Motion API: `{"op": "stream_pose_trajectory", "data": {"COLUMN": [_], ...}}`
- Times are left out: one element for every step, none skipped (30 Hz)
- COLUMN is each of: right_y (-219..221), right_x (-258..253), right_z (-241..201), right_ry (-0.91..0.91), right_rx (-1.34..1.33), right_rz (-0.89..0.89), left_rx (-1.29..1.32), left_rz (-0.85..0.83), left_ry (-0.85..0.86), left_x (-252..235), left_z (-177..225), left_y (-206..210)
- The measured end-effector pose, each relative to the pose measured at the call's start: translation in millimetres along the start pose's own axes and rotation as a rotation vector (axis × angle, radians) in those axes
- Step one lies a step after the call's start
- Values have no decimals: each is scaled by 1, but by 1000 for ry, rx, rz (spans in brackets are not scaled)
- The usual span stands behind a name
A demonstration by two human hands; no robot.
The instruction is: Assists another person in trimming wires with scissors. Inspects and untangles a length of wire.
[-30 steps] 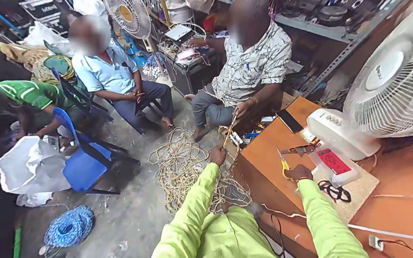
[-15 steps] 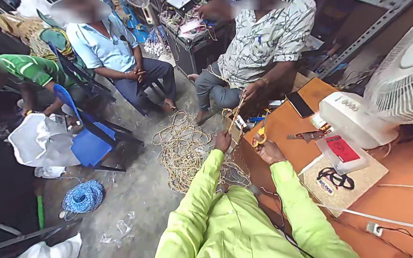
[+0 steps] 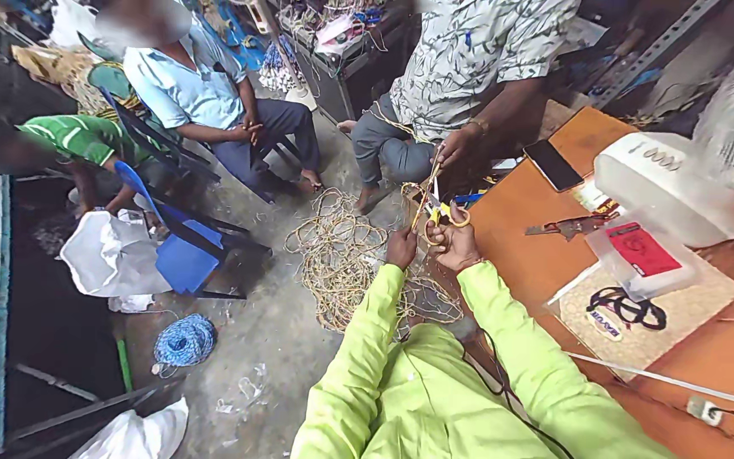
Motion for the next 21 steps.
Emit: {"op": "stream_pose_trajectory", "data": {"right_y": [-1, -2, -2, -3, -4, -3, -4, -4, -5, -5, -6, -5, -4, -3, -2, -1, 0, 0, 1, 2, 3], "right_x": [-2, -3, -4, -6, -9, -12, -16, -20, -24, -28, -33, -38, -42, -45, -48, -50, -52, -54, -55, -54, -53], "right_z": [1, 2, 2, 2, 1, -2, -4, -6, -8, -10, -12, -16, -18, -20, -20, -20, -19, -17, -16, -15, -14], "right_ry": [-4, -10, -14, -18, -27, -38, -44, -44, -43, -44, -48, -61, -69, -69, -61, -58, -62, -70, -80, -81, -82], "right_rx": [-26, -51, -75, -104, -125, -146, -174, -204, -232, -257, -283, -308, -324, -340, -358, -372, -383, -389, -396, -403, -416], "right_rz": [-3, -8, -7, -15, -23, -30, -38, -37, -37, -35, -26, -4, 17, 31, 42, 52, 60, 67, 74, 80, 82], "left_rx": [-2, -2, -2, -1, -1, -1, -4, -8, -10, -12, -10, -7, -8, -12, -13, -11, -10, -16, -26, -39, -50], "left_rz": [-2, -4, -5, -4, 0, 3, 4, 4, 5, 2, -1, -3, -2, -6, -11, -11, -11, -11, -11, -12, -13], "left_ry": [-1, -2, -5, -5, -5, -7, -12, -16, -18, -22, -24, -21, -20, -25, -31, -35, -39, -40, -35, -26, -19], "left_x": [-1, -1, 0, 1, 1, 1, 0, 0, 1, 2, 2, 3, 4, 5, 7, 9, 11, 12, 13, 14, 14], "left_z": [-1, -2, -2, -2, -2, -4, -6, -8, -10, -12, -13, -14, -14, -14, -13, -12, -11, -11, -11, -11, -11], "left_y": [0, 1, 1, 2, 3, 3, 4, 5, 5, 5, 5, 5, 5, 5, 6, 6, 5, 5, 4, 3, 3]}}
Point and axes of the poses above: each hand's wrist, its own x-axis away from the middle knuckle, its own y-axis out of the palm, z = x × y, the point moved 7 cm from there along -x, towards the middle knuckle, and after that the axes turned 10 degrees about x, right-handed, at the moved point
